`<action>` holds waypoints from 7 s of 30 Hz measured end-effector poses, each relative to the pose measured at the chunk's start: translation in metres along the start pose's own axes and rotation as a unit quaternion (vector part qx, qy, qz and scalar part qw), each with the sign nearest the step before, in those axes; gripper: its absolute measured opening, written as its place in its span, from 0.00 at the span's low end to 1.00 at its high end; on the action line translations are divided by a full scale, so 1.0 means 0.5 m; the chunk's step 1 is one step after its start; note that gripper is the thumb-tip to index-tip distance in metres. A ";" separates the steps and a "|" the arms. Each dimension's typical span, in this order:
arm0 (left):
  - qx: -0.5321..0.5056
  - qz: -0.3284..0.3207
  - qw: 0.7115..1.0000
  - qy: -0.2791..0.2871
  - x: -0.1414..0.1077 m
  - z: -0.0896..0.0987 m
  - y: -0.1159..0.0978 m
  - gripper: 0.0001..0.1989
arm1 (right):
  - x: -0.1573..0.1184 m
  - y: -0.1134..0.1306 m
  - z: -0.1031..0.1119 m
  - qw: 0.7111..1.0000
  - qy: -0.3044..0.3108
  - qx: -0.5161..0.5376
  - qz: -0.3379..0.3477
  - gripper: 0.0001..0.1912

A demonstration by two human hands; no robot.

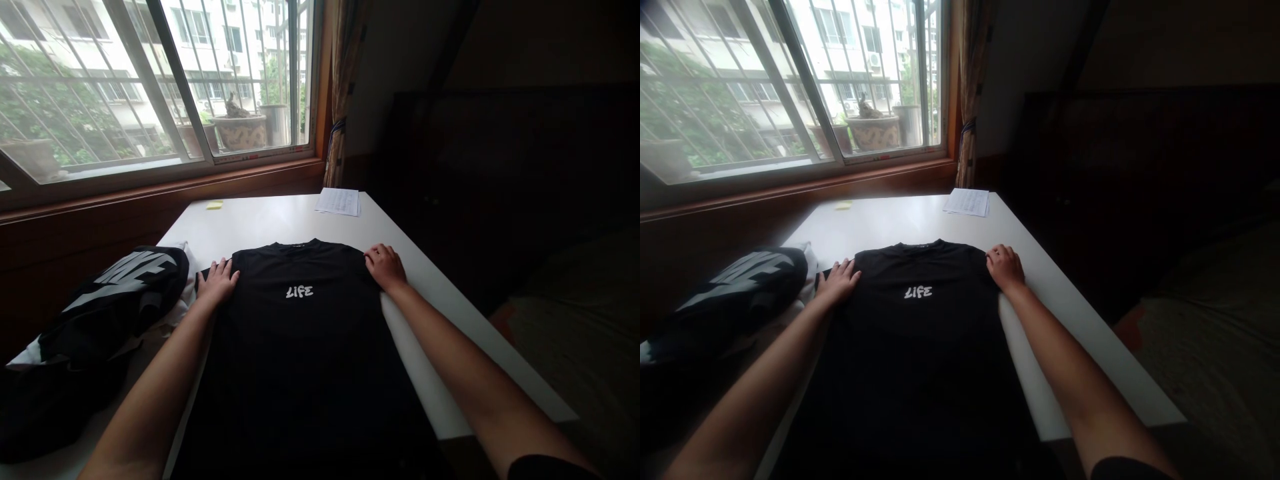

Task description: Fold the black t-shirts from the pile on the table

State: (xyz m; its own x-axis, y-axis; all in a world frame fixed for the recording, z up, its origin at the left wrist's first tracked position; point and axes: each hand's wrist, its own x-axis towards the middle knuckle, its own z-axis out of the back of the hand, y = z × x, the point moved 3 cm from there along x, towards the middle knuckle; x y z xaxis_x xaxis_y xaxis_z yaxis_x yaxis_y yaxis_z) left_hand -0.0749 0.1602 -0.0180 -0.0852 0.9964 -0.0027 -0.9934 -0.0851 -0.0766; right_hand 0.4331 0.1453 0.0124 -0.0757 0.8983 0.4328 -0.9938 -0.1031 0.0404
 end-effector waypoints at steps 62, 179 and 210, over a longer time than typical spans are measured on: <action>-0.081 -0.568 0.819 -0.014 -0.330 -0.016 -0.654 0.28 | -0.067 -0.046 0.015 0.994 -0.039 0.061 -0.078 0.16; -0.035 -0.367 0.923 -0.111 -0.041 -0.026 -0.368 0.25 | 0.003 0.263 -0.053 0.939 0.154 0.150 0.269 0.28; -0.055 -0.275 0.954 -0.108 -0.054 -0.011 -0.349 0.26 | 0.025 0.243 -0.083 0.960 0.182 0.140 0.157 0.30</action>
State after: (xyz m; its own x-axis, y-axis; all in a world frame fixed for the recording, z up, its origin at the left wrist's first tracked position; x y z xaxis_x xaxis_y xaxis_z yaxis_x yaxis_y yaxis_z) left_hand 0.1010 0.1483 -0.0103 0.4204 0.8654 0.2727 -0.8798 0.4623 -0.1108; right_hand 0.3080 0.1614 -0.0147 -0.4428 0.8884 0.1212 -0.8604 -0.4590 0.2213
